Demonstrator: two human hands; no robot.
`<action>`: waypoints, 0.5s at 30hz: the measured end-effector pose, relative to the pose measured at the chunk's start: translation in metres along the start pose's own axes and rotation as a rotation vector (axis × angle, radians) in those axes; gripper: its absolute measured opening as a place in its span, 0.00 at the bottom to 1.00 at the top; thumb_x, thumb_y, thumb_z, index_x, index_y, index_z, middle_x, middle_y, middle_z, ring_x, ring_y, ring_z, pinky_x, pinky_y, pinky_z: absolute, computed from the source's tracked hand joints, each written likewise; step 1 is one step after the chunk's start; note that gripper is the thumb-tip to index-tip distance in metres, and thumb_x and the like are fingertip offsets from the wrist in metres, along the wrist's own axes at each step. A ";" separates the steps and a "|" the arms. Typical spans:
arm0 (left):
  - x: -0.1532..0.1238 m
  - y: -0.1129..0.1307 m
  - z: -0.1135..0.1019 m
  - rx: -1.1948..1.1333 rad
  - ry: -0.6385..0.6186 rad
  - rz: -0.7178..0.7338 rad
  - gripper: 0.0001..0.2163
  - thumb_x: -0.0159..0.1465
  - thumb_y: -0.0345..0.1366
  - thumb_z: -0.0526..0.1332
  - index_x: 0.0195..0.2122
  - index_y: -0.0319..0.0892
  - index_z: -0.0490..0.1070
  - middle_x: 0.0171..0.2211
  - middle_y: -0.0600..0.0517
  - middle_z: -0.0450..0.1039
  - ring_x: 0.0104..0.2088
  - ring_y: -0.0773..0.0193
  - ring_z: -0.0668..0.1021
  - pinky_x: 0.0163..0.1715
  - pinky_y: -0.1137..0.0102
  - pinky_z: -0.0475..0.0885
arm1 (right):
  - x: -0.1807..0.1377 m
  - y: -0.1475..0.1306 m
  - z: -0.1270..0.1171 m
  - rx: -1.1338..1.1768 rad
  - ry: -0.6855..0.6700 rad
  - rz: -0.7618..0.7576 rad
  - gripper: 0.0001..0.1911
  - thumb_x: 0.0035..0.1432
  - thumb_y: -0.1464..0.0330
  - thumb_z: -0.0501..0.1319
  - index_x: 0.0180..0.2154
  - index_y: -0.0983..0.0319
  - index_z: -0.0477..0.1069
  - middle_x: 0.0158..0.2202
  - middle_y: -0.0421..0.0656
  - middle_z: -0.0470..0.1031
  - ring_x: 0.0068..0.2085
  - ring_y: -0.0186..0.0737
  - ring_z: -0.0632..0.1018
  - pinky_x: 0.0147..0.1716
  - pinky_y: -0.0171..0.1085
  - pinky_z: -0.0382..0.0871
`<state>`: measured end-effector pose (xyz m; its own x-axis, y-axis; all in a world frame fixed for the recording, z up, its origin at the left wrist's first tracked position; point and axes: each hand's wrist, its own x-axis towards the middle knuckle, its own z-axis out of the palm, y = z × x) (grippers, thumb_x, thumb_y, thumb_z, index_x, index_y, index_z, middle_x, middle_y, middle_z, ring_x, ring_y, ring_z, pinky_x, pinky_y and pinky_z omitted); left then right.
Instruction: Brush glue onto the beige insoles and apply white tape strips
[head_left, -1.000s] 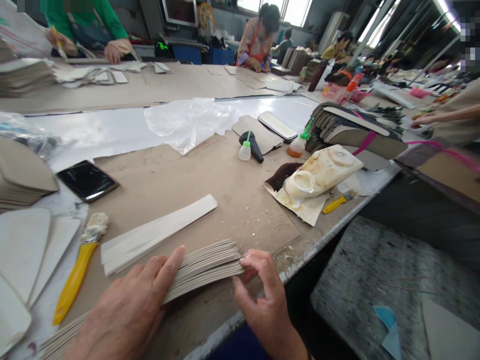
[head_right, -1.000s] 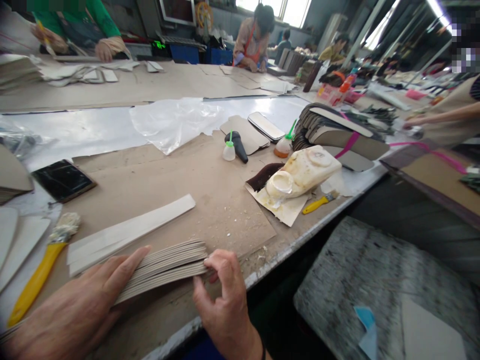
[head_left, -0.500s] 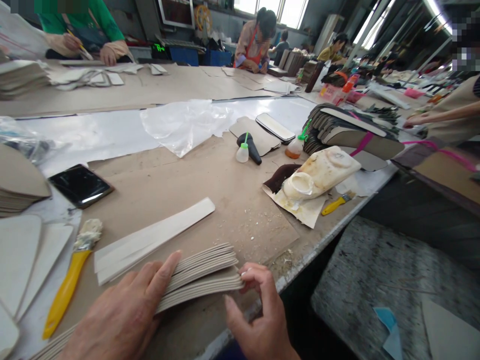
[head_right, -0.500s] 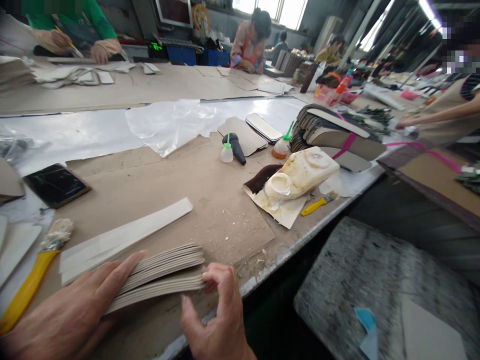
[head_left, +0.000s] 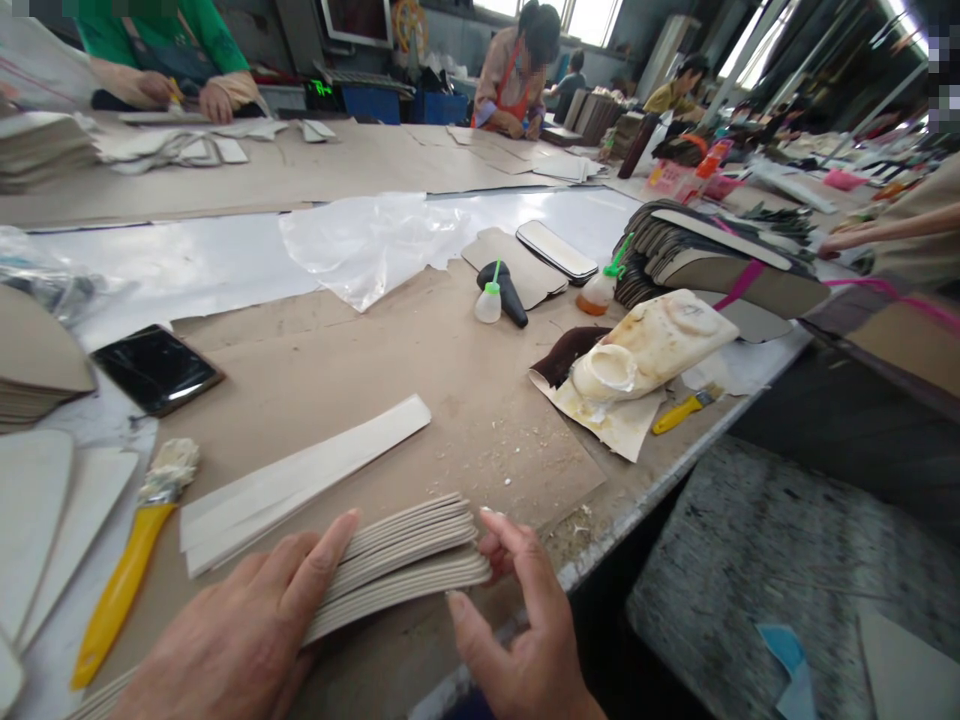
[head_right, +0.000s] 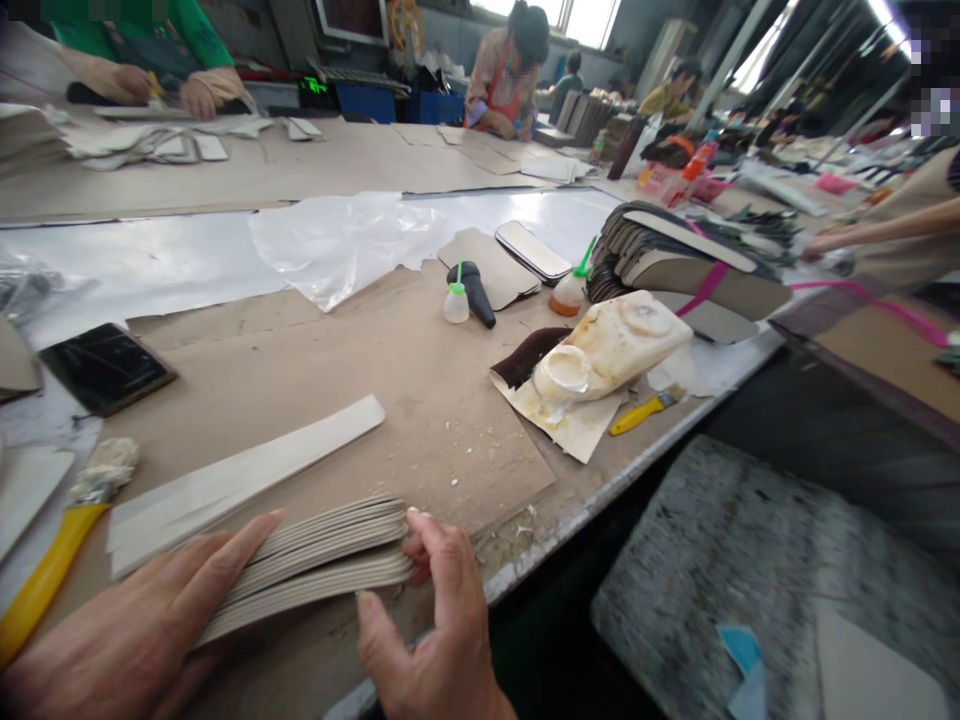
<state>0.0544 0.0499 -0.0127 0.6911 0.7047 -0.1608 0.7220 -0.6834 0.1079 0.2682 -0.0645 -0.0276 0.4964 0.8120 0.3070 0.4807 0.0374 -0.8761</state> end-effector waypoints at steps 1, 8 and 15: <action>0.000 0.000 0.000 -0.001 -0.002 0.000 0.37 0.58 0.25 0.49 0.68 0.54 0.41 0.57 0.47 0.68 0.52 0.51 0.74 0.56 0.54 0.65 | 0.000 0.000 0.000 -0.001 -0.005 -0.004 0.29 0.55 0.73 0.61 0.58 0.58 0.62 0.42 0.45 0.72 0.40 0.41 0.75 0.40 0.39 0.74; 0.003 -0.001 0.000 -0.014 0.005 0.017 0.36 0.59 0.25 0.49 0.68 0.53 0.44 0.57 0.46 0.69 0.52 0.50 0.73 0.56 0.54 0.65 | 0.003 0.000 -0.001 0.000 0.000 -0.045 0.27 0.54 0.74 0.61 0.56 0.58 0.64 0.42 0.46 0.72 0.41 0.43 0.76 0.39 0.38 0.75; 0.002 -0.001 -0.001 -0.023 0.005 -0.015 0.34 0.58 0.26 0.49 0.67 0.53 0.49 0.56 0.47 0.70 0.51 0.51 0.75 0.56 0.55 0.66 | 0.006 0.000 -0.002 -0.012 0.005 -0.065 0.26 0.53 0.75 0.61 0.55 0.59 0.65 0.43 0.46 0.73 0.41 0.42 0.76 0.39 0.38 0.75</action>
<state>0.0549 0.0520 -0.0125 0.6801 0.7161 -0.1574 0.7330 -0.6680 0.1281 0.2727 -0.0611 -0.0252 0.4674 0.8052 0.3650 0.5208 0.0828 -0.8496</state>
